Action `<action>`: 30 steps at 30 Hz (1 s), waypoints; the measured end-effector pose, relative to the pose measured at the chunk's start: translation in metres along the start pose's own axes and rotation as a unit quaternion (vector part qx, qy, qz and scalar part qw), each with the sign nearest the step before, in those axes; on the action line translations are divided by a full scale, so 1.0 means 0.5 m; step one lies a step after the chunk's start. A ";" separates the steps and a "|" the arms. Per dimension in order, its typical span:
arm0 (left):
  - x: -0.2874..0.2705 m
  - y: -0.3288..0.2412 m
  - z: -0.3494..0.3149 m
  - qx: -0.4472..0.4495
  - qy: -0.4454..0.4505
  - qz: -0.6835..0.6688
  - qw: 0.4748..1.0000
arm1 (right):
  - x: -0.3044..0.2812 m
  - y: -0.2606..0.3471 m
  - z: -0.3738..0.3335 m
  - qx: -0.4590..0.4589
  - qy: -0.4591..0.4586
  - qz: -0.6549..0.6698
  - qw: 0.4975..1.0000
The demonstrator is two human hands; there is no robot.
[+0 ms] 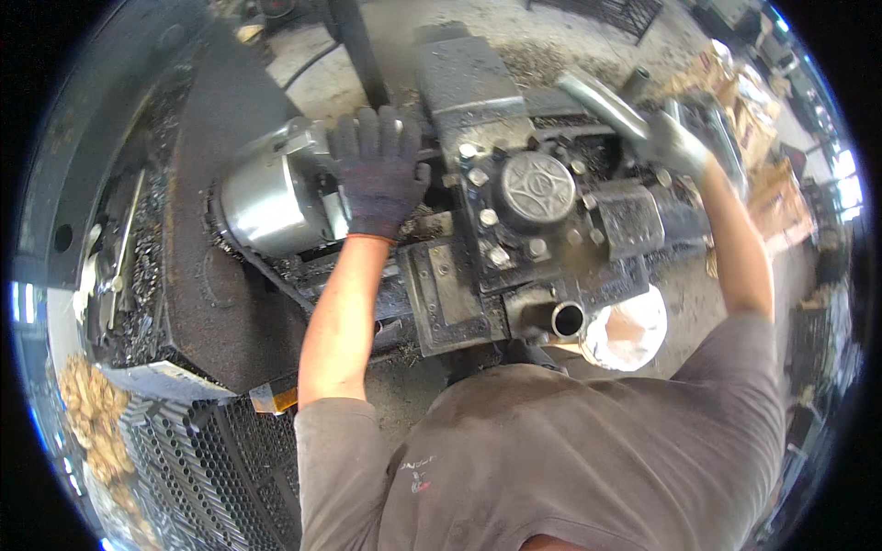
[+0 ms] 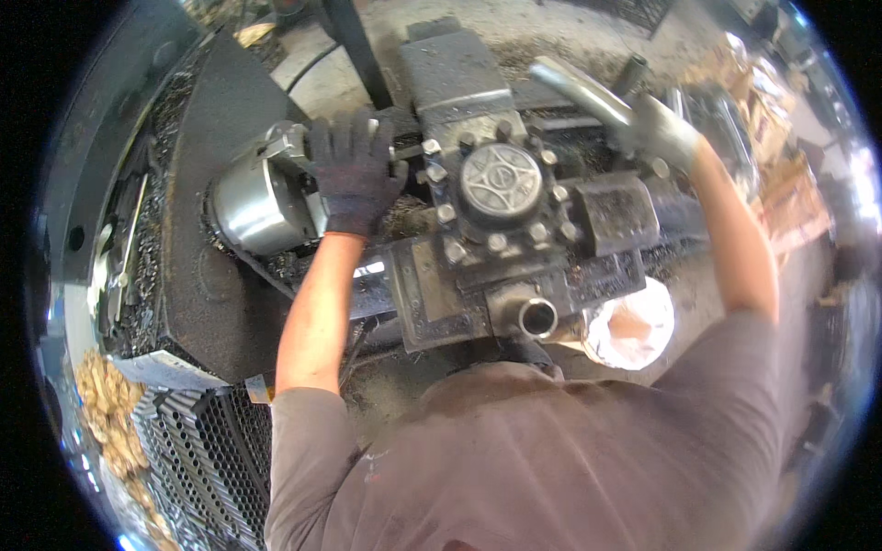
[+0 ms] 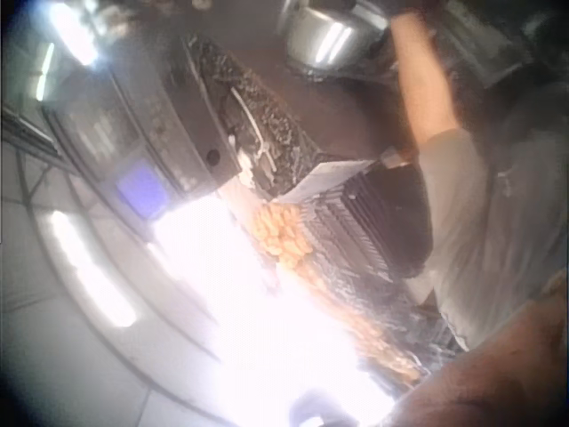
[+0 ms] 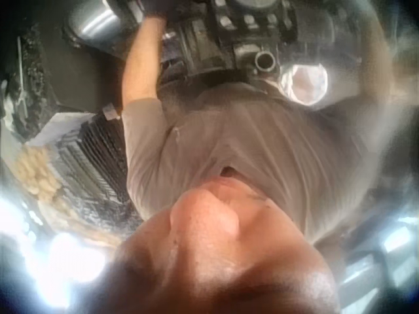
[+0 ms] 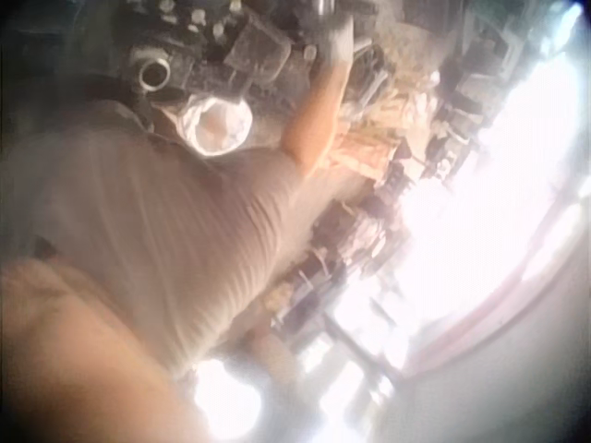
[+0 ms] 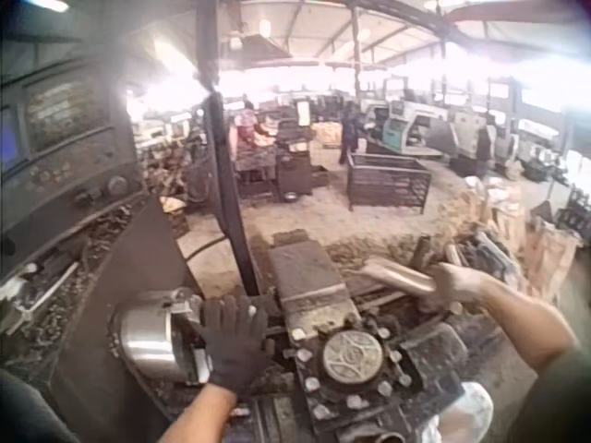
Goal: The person puts on gloves and repeatedly loads short metal tubes into a lathe chuck, secures them, and removes them after machining. The person places the processed tubes onto a nearby stack of similar parts.
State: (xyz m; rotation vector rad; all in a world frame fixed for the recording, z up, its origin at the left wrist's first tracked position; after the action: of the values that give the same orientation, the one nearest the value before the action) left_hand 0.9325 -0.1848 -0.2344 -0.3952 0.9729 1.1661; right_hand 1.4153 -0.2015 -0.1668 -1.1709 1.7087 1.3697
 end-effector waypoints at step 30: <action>-0.129 0.017 -0.910 -0.558 -0.227 -0.747 0.281 | -0.034 0.471 0.002 -0.343 -0.018 -0.152 0.927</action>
State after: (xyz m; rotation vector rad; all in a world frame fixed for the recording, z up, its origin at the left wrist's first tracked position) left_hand 0.7233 -0.5432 -0.4324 -1.5196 -1.0790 -0.2240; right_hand 1.2054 -0.1829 -0.0600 -1.6833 0.9608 1.8246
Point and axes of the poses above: each hand's wrist, its own z-axis towards the middle knuckle, its own x-axis out of the palm, y = z × x, the point moved 2 cm from there along z, towards the middle knuckle, and after that the axes turned 1 degree about y, right-handed, at the moved point
